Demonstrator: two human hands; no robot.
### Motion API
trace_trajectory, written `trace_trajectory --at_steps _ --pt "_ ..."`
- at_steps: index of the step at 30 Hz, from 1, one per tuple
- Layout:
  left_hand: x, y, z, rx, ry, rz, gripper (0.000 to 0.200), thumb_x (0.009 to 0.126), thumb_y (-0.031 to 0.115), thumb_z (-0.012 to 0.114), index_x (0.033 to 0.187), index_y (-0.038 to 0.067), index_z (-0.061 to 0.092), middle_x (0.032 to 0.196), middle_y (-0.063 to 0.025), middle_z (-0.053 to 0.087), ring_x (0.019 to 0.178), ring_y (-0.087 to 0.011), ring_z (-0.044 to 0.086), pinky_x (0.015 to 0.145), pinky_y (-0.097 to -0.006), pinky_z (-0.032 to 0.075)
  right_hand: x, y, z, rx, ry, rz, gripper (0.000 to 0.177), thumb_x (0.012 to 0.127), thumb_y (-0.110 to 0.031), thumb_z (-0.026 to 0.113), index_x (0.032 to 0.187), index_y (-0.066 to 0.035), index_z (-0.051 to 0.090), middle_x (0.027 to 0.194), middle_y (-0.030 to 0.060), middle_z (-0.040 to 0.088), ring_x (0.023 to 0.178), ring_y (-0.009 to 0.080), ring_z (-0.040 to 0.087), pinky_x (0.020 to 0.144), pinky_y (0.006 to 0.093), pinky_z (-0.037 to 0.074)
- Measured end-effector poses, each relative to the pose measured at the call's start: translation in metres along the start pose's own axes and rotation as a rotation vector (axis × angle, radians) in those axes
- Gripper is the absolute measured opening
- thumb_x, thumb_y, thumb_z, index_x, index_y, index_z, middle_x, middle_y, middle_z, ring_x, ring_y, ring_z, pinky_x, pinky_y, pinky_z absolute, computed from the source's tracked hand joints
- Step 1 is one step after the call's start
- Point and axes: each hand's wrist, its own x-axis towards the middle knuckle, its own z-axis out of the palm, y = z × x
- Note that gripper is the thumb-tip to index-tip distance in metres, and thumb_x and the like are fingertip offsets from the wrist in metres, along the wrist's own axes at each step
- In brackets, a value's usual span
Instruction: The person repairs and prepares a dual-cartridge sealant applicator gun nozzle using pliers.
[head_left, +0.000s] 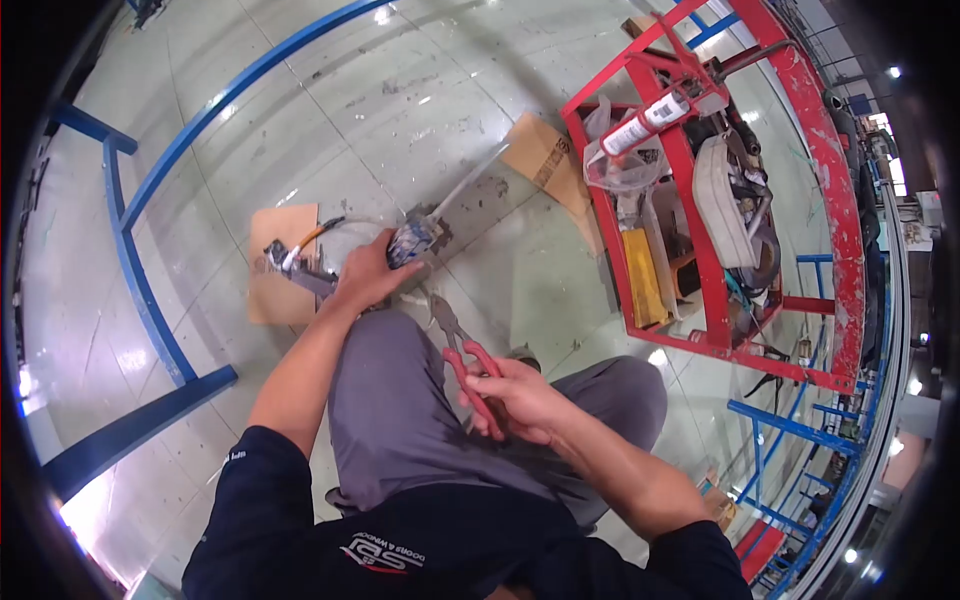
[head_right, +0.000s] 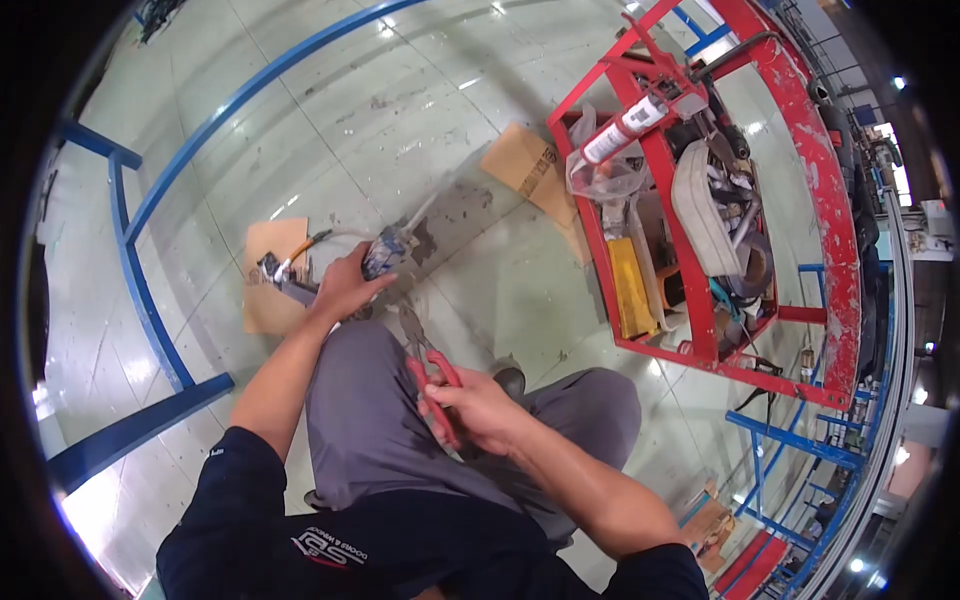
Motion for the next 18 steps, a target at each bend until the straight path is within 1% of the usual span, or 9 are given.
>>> trace_trajectory --at_steps 1,4,5,7,10,11,13,16,18 --pt "-0.005 0.003 0.003 0.006 -0.034 0.002 0.084 0.085 0.060 0.078 0.146 0.007 0.057 0.115 -0.0251 0.075 0.112 -0.0452 0.070 0.099 -0.0518 0.053 -0.001 0.011 0.002 -0.135 0.115 0.037 0.047 0.104 -0.021 0.064 0.146 -0.007 0.045 0.096 0.0112 0.070 0.066 0.0241 0.069 0.065 0.0428 0.058" --pt "-0.009 0.001 0.012 0.003 -0.013 0.092 0.086 0.084 0.061 0.079 0.148 0.007 0.056 0.120 -0.0243 0.074 0.114 -0.0443 0.069 0.100 -0.0513 0.053 -0.007 0.025 -0.003 -1.324 0.673 -0.275 0.039 0.102 -0.030 0.067 0.128 -0.002 0.060 0.086 0.0132 0.070 0.065 0.0263 0.068 0.065 0.0433 0.056" --pt "-0.010 0.003 0.009 0.001 -0.063 0.080 0.089 0.083 0.061 0.079 0.149 0.007 0.055 0.123 -0.0233 0.074 0.115 -0.0440 0.069 0.102 -0.0508 0.053 -0.010 0.025 -0.010 -1.204 0.666 -0.256 0.037 0.101 -0.032 0.068 0.120 -0.001 0.062 0.085 0.0140 0.071 0.065 0.0281 0.069 0.065 0.0442 0.055" --pt "-0.007 0.001 0.014 -0.004 -0.045 0.119 0.088 0.083 0.059 0.080 0.149 0.007 0.056 0.123 -0.0237 0.074 0.114 -0.0440 0.069 0.101 -0.0510 0.053 -0.008 0.006 -0.034 -0.975 0.655 -0.227 0.038 0.099 -0.036 0.070 0.104 0.002 0.067 0.082 0.0157 0.073 0.065 0.0315 0.070 0.066 0.0459 0.055" --pt "-0.005 0.010 0.014 -0.041 -0.105 0.150 0.083 0.083 0.053 0.083 0.146 0.007 0.057 0.124 -0.0242 0.072 0.116 -0.0448 0.068 0.100 -0.0506 0.053 0.003 -0.010 -0.055 -0.842 0.731 -0.157 0.034 0.097 -0.031 0.071 0.100 0.003 0.074 0.097 0.0186 0.078 0.080 0.0347 0.075 0.077 0.0432 0.057" --pt "-0.006 0.014 0.015 -0.060 -0.141 0.153 0.080 0.083 0.050 0.084 0.145 0.006 0.058 0.125 -0.0244 0.072 0.117 -0.0451 0.067 0.100 -0.0504 0.053 0.007 -0.012 -0.062 -0.827 0.720 -0.168 0.033 0.096 -0.029 0.071 0.108 0.001 0.074 0.106 0.0211 0.077 0.092 0.0353 0.074 0.085 0.0426 0.055" --pt "-0.007 0.014 0.023 -0.079 -0.142 0.201 0.079 0.082 0.048 0.084 0.144 0.007 0.058 0.122 -0.0244 0.073 0.114 -0.0453 0.068 0.098 -0.0507 0.053 0.018 -0.013 -0.077 -0.805 0.695 -0.188 0.038 0.095 -0.025 0.069 0.126 -0.003 0.074 0.123 0.0261 0.073 0.118 0.0366 0.071 0.101 0.0415 0.053" --pt "-0.013 0.021 0.022 -0.070 -0.164 0.212 0.082 0.082 0.048 0.085 0.146 0.006 0.055 0.118 -0.0243 0.074 0.111 -0.0445 0.070 0.096 -0.0513 0.055 0.036 -0.014 -0.084 -0.995 0.731 -0.244 0.055 0.093 -0.019 0.066 0.147 -0.008 0.062 0.154 0.0303 0.052 0.148 0.0378 0.048 0.119 0.0411 0.040" --pt "-0.013 0.023 0.020 -0.062 -0.168 0.214 0.083 0.083 0.048 0.085 0.147 0.006 0.054 0.117 -0.0242 0.074 0.110 -0.0440 0.070 0.095 -0.0516 0.055 0.038 -0.016 -0.079 -1.084 0.770 -0.200 0.061 0.091 -0.017 0.066 0.151 -0.008 0.057 0.162 0.0310 0.040 0.152 0.0402 0.039 0.123 0.0431 0.036"
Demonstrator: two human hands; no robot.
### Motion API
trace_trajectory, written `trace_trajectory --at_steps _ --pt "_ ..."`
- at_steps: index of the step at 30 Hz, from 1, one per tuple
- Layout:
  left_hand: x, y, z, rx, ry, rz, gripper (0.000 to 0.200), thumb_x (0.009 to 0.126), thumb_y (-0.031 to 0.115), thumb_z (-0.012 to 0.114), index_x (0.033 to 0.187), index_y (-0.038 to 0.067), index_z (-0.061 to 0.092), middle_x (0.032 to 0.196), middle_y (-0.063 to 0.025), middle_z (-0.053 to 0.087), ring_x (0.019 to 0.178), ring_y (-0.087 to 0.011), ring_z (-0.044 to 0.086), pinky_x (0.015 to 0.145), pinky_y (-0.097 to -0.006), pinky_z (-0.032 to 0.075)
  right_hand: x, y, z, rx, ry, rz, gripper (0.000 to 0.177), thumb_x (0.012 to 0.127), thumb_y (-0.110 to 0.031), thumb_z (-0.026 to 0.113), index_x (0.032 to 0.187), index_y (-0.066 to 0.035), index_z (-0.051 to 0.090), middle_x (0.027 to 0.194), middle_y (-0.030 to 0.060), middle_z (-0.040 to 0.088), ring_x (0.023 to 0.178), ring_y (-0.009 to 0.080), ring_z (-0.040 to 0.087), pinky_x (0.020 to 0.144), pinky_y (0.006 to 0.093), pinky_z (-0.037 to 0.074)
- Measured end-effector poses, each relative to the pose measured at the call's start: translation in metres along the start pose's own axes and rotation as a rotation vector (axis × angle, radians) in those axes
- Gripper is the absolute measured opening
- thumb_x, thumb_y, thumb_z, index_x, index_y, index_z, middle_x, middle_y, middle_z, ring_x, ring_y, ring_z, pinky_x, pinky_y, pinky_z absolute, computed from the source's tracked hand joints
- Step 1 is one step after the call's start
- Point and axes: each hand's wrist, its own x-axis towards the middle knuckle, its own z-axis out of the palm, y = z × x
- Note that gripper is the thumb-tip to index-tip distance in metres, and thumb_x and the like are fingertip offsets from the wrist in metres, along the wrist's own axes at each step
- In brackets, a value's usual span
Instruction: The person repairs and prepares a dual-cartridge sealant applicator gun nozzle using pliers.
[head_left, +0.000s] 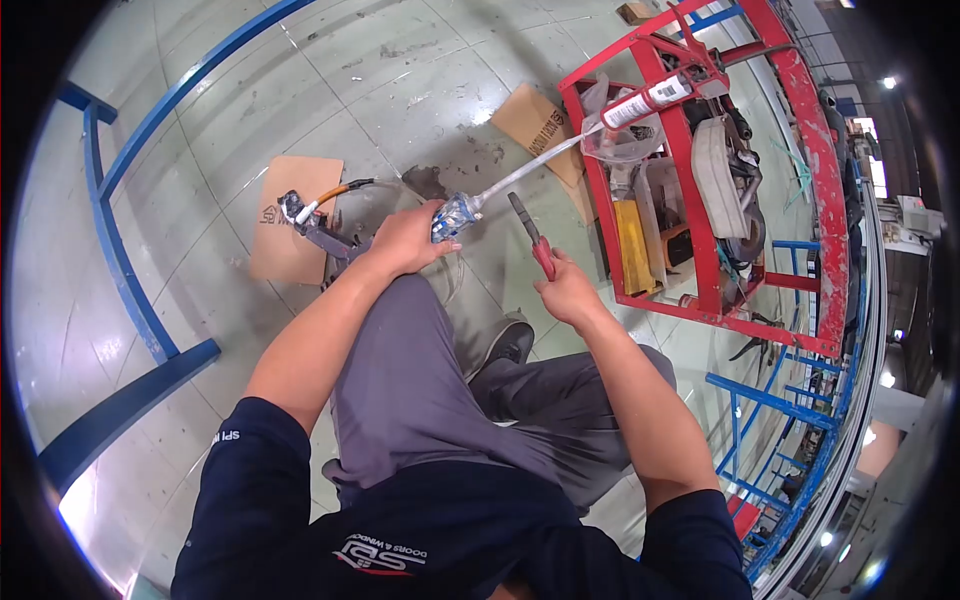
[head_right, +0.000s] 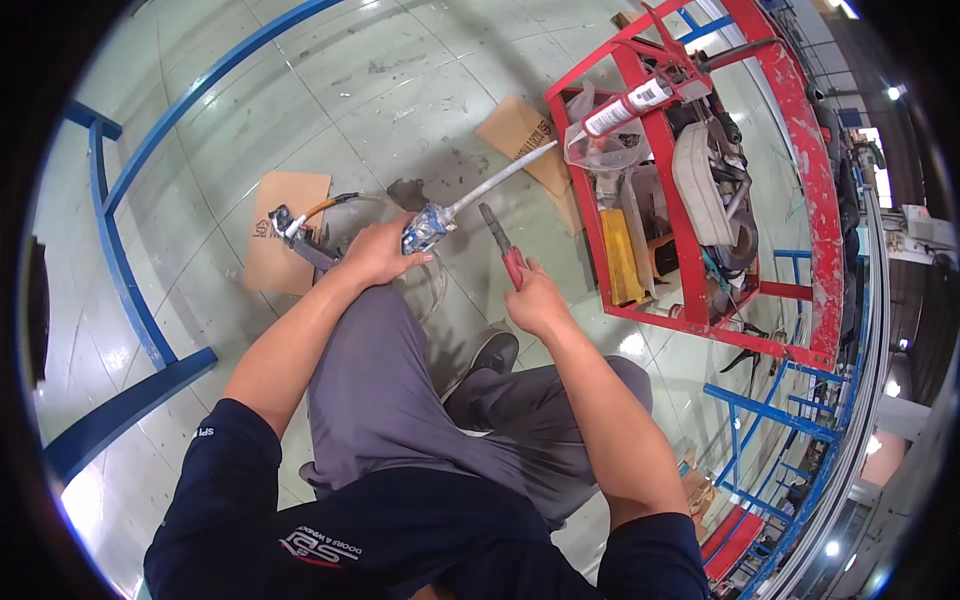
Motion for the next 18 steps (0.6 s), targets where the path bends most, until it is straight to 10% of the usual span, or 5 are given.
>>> trace_trajectory --at_steps 10,18 --pt "0.002 -0.009 0.007 0.010 0.006 0.029 0.079 0.082 0.045 0.086 0.144 0.007 0.057 0.113 -0.0242 0.075 0.107 -0.0448 0.071 0.094 -0.0517 0.055 0.005 -0.026 -0.012 0.026 -0.001 -0.104 0.062 0.091 -0.019 0.069 0.150 -0.007 0.056 0.155 0.0277 0.048 0.144 0.0407 0.048 0.119 0.0425 0.040" --pt "0.001 -0.012 0.000 0.065 -0.076 0.029 0.078 0.081 0.043 0.088 0.142 0.006 0.058 0.112 -0.0244 0.075 0.107 -0.0450 0.070 0.093 -0.0520 0.054 0.014 -0.041 -0.011 0.007 -0.162 0.045 0.051 0.095 -0.023 0.070 0.140 -0.002 0.060 0.097 0.0198 0.071 0.080 0.0326 0.069 0.071 0.0454 0.053"
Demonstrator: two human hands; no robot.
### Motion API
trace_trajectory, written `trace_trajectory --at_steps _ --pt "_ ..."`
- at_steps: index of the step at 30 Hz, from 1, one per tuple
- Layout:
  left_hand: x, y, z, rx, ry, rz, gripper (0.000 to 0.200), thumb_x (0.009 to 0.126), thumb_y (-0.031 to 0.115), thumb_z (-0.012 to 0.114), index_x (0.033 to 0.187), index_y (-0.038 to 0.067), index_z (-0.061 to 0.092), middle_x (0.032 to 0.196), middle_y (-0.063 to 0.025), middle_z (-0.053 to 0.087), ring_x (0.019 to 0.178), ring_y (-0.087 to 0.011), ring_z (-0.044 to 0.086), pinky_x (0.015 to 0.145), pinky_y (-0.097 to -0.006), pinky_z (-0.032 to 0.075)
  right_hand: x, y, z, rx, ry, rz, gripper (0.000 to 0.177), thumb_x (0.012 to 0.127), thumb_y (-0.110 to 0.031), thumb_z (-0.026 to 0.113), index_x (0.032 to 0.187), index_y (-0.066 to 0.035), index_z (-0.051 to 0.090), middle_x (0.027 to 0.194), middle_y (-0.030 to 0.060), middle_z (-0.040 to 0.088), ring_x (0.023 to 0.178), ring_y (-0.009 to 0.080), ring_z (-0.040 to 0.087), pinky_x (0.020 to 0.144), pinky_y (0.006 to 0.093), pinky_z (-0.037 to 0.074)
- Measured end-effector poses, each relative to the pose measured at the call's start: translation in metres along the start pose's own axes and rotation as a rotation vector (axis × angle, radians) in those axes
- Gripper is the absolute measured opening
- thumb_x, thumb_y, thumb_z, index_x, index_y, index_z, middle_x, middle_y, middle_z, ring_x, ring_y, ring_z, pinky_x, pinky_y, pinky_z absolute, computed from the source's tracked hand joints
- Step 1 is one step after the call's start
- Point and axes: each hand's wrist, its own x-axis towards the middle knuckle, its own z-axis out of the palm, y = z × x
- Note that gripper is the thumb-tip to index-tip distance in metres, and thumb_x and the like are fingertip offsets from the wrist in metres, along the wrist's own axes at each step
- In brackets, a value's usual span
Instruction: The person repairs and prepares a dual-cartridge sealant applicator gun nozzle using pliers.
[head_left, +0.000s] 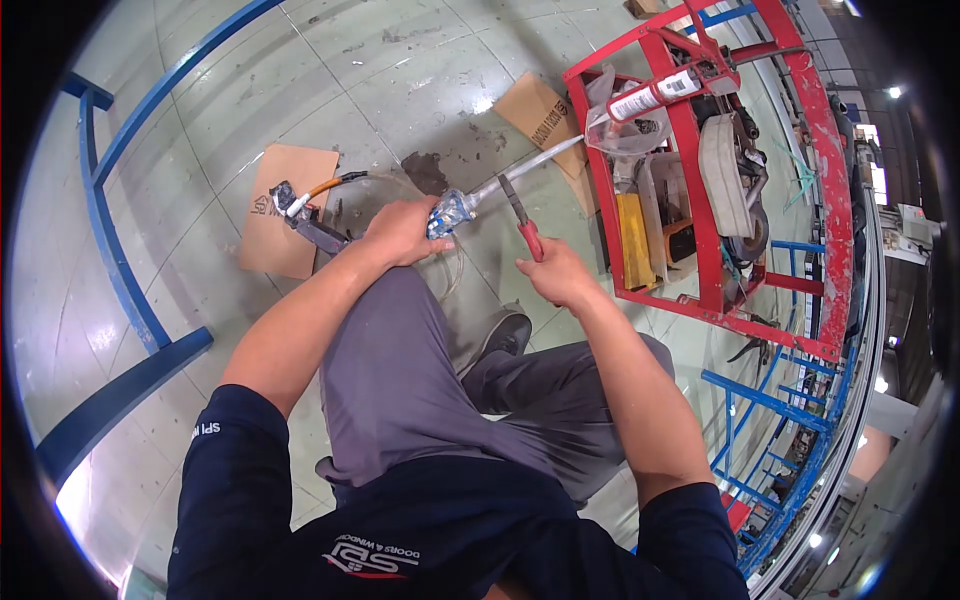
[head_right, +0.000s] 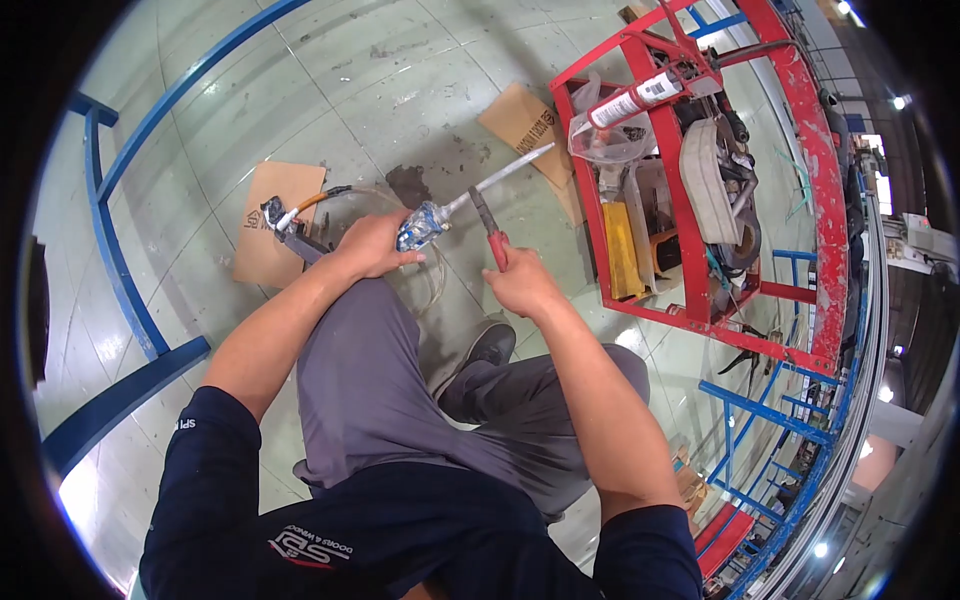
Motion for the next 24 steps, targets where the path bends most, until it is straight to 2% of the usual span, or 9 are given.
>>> trace_trajectory --at_steps 1,4,7,10,13,16,19,22,24 --pt "0.000 -0.001 0.001 0.006 -0.004 -0.001 0.077 0.081 0.043 0.088 0.142 0.006 0.058 0.112 -0.0246 0.074 0.106 -0.0451 0.070 0.093 -0.0520 0.054 0.002 -0.003 0.001 0.005 -0.015 0.015 0.050 0.096 -0.024 0.070 0.140 -0.002 0.059 0.091 0.0178 0.071 0.069 0.0299 0.067 0.062 0.0457 0.052" --pt "-0.002 -0.005 0.001 0.005 -0.011 0.013 0.076 0.081 0.041 0.088 0.141 0.006 0.059 0.110 -0.0252 0.074 0.106 -0.0456 0.070 0.092 -0.0524 0.054 0.005 -0.003 0.000 0.151 -0.073 0.091 0.052 0.099 -0.028 0.068 0.144 -0.005 0.056 0.092 0.0142 0.070 0.058 0.0221 0.056 0.050 0.0424 0.044" --pt "-0.003 -0.002 -0.002 0.014 -0.028 0.005 0.074 0.081 0.041 0.088 0.140 0.006 0.059 0.109 -0.0258 0.074 0.106 -0.0461 0.070 0.092 -0.0528 0.054 0.010 -0.006 -0.005 0.155 -0.123 0.159 0.057 0.101 -0.029 0.067 0.151 -0.007 0.052 0.096 0.0111 0.067 0.059 0.0182 0.051 0.047 0.0390 0.039" --pt "0.001 -0.004 -0.002 0.030 -0.038 0.016 0.074 0.082 0.040 0.087 0.140 0.005 0.059 0.108 -0.0266 0.074 0.106 -0.0464 0.070 0.092 -0.0531 0.054 0.010 -0.013 -0.011 0.188 -0.134 0.165 0.062 0.101 -0.030 0.067 0.156 -0.009 0.048 0.105 0.0132 0.064 0.061 0.0183 0.053 0.046 0.0386 0.039" --pt "0.000 -0.010 0.004 0.045 -0.047 0.032 0.072 0.082 0.040 0.087 0.139 0.005 0.059 0.108 -0.0270 0.074 0.105 -0.0467 0.070 0.092 -0.0531 0.054 0.024 0.009 -0.001 0.226 -0.152 0.082 0.068 0.100 -0.029 0.068 0.161 -0.011 0.042 0.118 0.0156 0.063 0.079 0.0234 0.063 0.059 0.0416 0.051" --pt "-0.001 -0.007 0.001 0.050 -0.036 0.028 0.070 0.082 0.039 0.086 0.137 0.004 0.060 0.108 -0.0269 0.074 0.105 -0.0467 0.069 0.092 -0.0529 0.053 0.032 0.017 -0.002 0.159 -0.210 0.067 0.075 0.099 -0.026 0.069 0.165 -0.014 0.037 0.142 0.0220 0.060 0.115 0.0297 0.064 0.089 0.0454 0.055" --pt "-0.004 -0.005 -0.003 0.042 -0.043 0.012 0.069 0.082 0.038 0.086 0.136 0.004 0.061 0.108 -0.0266 0.074 0.105 -0.0466 0.069 0.093 -0.0525 0.053 0.037 0.024 -0.007 0.170 -0.198 0.016 0.080 0.096 -0.020 0.071 0.167 -0.016 0.035 0.160 0.0217 0.046 0.142 0.0324 0.049 0.111 0.0452 0.045" --pt "-0.003 -0.008 0.000 0.052 -0.053 0.054 0.066 0.083 0.039 0.086 0.133 0.003 0.061 0.108 -0.0255 0.074 0.105 -0.0453 0.070 0.093 -0.0522 0.054 0.032 0.021 -0.011 0.171 -0.285 -0.034 0.082 0.094 -0.013 0.070 0.167 -0.018 0.034 0.168 0.0184 0.034 0.146 0.0329 0.046 0.113 0.0436 0.045" --pt "-0.007 -0.008 -0.002 0.061 -0.048 0.065 0.065 0.083 0.039 0.086 0.131 0.003 0.062 0.107 -0.0249 0.074 0.105 -0.0447 0.070 0.092 -0.0521 0.055 0.039 0.028 -0.004 0.073 -0.271 -0.091 0.083 0.092 -0.010 0.069 0.167 -0.019 0.034 0.166 0.0166 0.037 0.148 0.0343 0.043 0.115 0.0438 0.043"
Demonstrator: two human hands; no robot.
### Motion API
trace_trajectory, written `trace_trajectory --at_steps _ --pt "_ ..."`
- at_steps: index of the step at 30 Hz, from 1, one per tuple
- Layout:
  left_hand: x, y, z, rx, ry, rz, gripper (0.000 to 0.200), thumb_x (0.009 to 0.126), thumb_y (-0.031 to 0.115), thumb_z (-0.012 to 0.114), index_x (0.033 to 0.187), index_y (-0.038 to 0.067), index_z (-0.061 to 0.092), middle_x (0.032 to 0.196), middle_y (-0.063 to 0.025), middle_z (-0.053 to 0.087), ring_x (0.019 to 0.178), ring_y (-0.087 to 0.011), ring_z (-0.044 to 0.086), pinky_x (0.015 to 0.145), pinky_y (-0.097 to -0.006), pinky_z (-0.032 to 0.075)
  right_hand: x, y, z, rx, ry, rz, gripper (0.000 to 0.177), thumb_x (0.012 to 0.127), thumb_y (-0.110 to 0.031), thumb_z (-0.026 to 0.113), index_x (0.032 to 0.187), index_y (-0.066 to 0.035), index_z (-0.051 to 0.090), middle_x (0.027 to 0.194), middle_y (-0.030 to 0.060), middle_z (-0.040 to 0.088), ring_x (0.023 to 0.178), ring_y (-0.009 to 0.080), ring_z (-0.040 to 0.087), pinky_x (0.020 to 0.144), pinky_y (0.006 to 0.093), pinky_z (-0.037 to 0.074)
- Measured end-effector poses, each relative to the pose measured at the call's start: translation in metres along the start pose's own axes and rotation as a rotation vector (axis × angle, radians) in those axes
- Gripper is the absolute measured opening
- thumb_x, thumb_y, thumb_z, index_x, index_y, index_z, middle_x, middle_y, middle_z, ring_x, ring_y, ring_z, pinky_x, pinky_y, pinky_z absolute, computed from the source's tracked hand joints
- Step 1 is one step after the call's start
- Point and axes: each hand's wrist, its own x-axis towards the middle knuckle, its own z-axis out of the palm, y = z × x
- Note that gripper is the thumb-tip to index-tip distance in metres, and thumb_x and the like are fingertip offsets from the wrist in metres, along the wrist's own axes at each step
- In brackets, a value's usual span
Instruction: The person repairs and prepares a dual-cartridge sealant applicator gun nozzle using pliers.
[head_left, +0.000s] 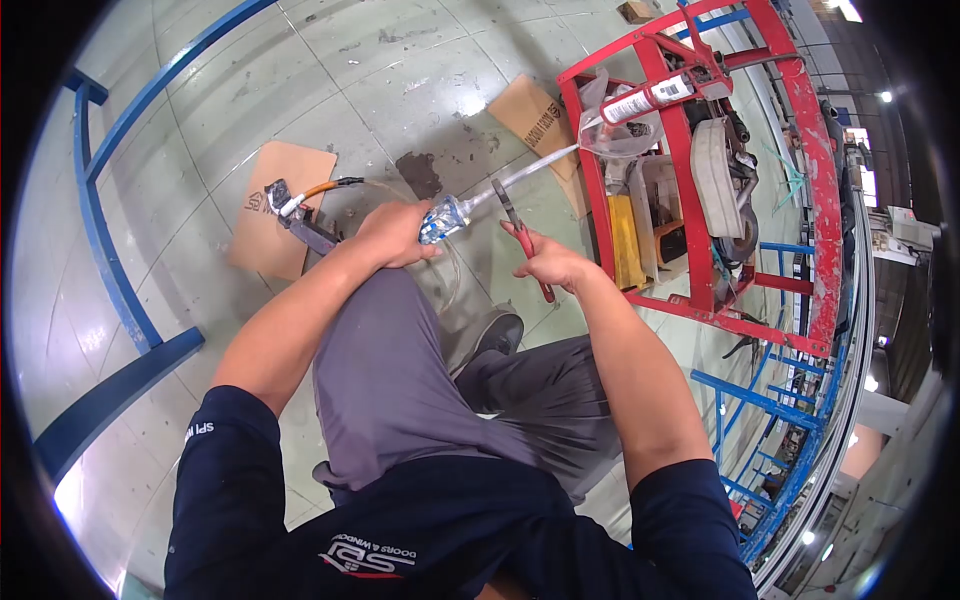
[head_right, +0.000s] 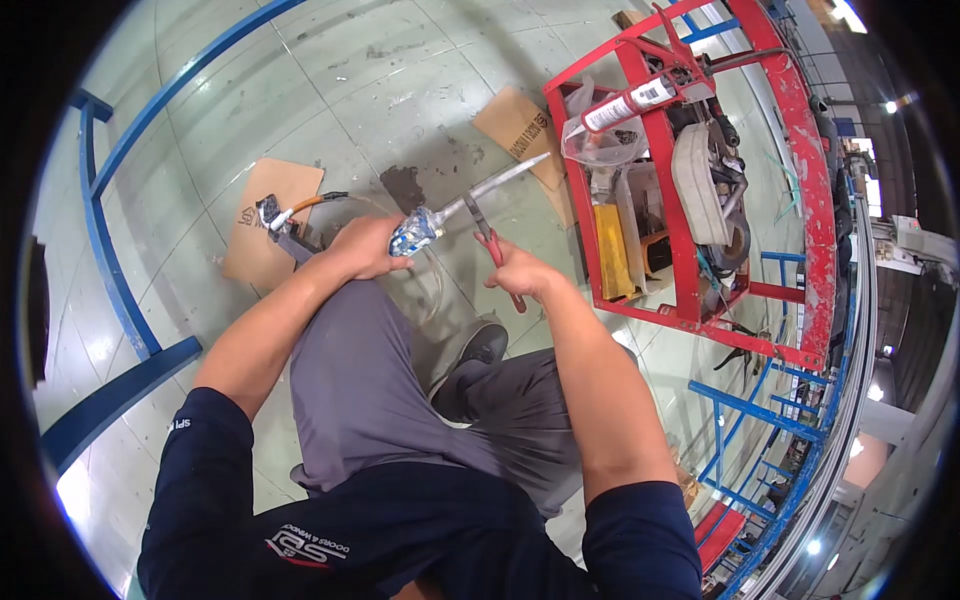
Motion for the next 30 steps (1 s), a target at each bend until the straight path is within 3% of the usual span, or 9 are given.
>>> trace_trajectory --at_steps 4,6,10,12,18,20,22,28,30 --pt "-0.001 0.000 0.000 -0.016 0.018 -0.017 0.064 0.082 0.039 0.087 0.129 0.003 0.063 0.107 -0.0248 0.074 0.105 -0.0449 0.070 0.093 -0.0522 0.055 0.009 0.011 0.005 -0.193 0.138 -0.179 0.084 0.090 -0.007 0.067 0.167 -0.020 0.035 0.158 0.0207 0.048 0.133 0.0340 0.058 0.098 0.0461 0.054" --pt "0.000 -0.002 0.004 -0.028 0.016 -0.022 0.065 0.081 0.038 0.087 0.131 0.004 0.063 0.107 -0.0247 0.074 0.105 -0.0450 0.070 0.093 -0.0520 0.054 0.004 -0.002 0.004 0.015 0.063 0.008 0.083 0.090 -0.007 0.066 0.166 -0.018 0.036 0.145 0.0238 0.056 0.103 0.0317 0.067 0.075 0.0464 0.055" --pt "0.001 0.001 0.002 -0.030 0.027 -0.022 0.069 0.079 0.037 0.089 0.135 0.006 0.063 0.108 -0.0244 0.075 0.104 -0.0453 0.070 0.092 -0.0515 0.054 -0.017 -0.054 -0.010 0.159 -0.012 0.279 0.078 0.092 -0.008 0.063 0.165 -0.015 0.037 0.115 0.0248 0.064 0.051 0.0245 0.060 0.041 0.0430 0.042" --pt "-0.001 0.003 0.005 -0.022 0.019 -0.017 0.069 0.079 0.037 0.090 0.135 0.006 0.064 0.108 -0.0241 0.075 0.104 -0.0451 0.070 0.092 -0.0513 0.054 -0.007 -0.035 -0.009 0.133 0.018 0.223 0.075 0.093 -0.012 0.063 0.163 -0.011 0.037 0.105 0.0237 0.065 0.047 0.0265 0.058 0.040 0.0439 0.041" --pt "-0.001 0.004 0.005 -0.012 0.027 -0.024 0.069 0.078 0.036 0.090 0.135 0.007 0.065 0.109 -0.0225 0.076 0.104 -0.0436 0.071 0.092 -0.0503 0.055 -0.033 -0.048 0.022 -0.044 0.503 0.130 0.059 0.091 -0.021 0.068 0.139 0.007 0.052 0.099 0.0272 0.070 0.050 0.0302 0.063 0.041 0.0453 0.043" --pt "-0.001 0.003 0.006 0.001 0.028 -0.013 0.068 0.078 0.036 0.091 0.134 0.007 0.065 0.109 -0.0219 0.076 0.104 -0.0430 0.071 0.093 -0.0499 0.055 -0.030 -0.046 0.020 -0.041 0.476 0.192 0.054 0.088 -0.023 0.069 0.129 0.010 0.058 0.102 0.0286 0.070 0.056 0.0330 0.066 0.046 0.0463 0.047" --pt "-0.002 0.003 0.008 -0.004 0.021 0.003 0.067 0.078 0.035 0.091 0.134 0.007 0.066 0.109 -0.0219 0.076 0.104 -0.0427 0.071 0.093 -0.0495 0.055 -0.024 -0.035 0.010 -0.015 0.223 0.326 0.050 0.085 -0.024 0.071 0.120 0.011 0.061 0.105 0.0294 0.071 0.068 0.0365 0.071 0.055 0.0476 0.053" --pt "-0.004 -0.002 0.007 -0.014 0.036 0.033 0.063 0.078 0.037 0.090 0.131 0.011 0.067 0.108 -0.0201 0.075 0.105 -0.0414 0.071 0.091 -0.0503 0.055 -0.021 -0.020 0.026 -0.060 0.316 0.271 0.056 0.082 -0.030 0.070 0.123 0.008 0.064 0.113 0.0280 0.072 0.112 0.0391 0.071 0.097 0.0449 0.053" --pt "-0.006 -0.002 0.008 -0.023 0.031 0.030 0.062 0.079 0.039 0.089 0.130 0.012 0.067 0.108 -0.0190 0.075 0.106 -0.0407 0.071 0.091 -0.0509 0.055 -0.021 -0.017 0.033 -0.120 0.393 0.237 0.055 0.083 -0.030 0.068 0.124 0.007 0.064 0.115 0.0284 0.072 0.113 0.0408 0.070 0.099 0.0456 0.053"
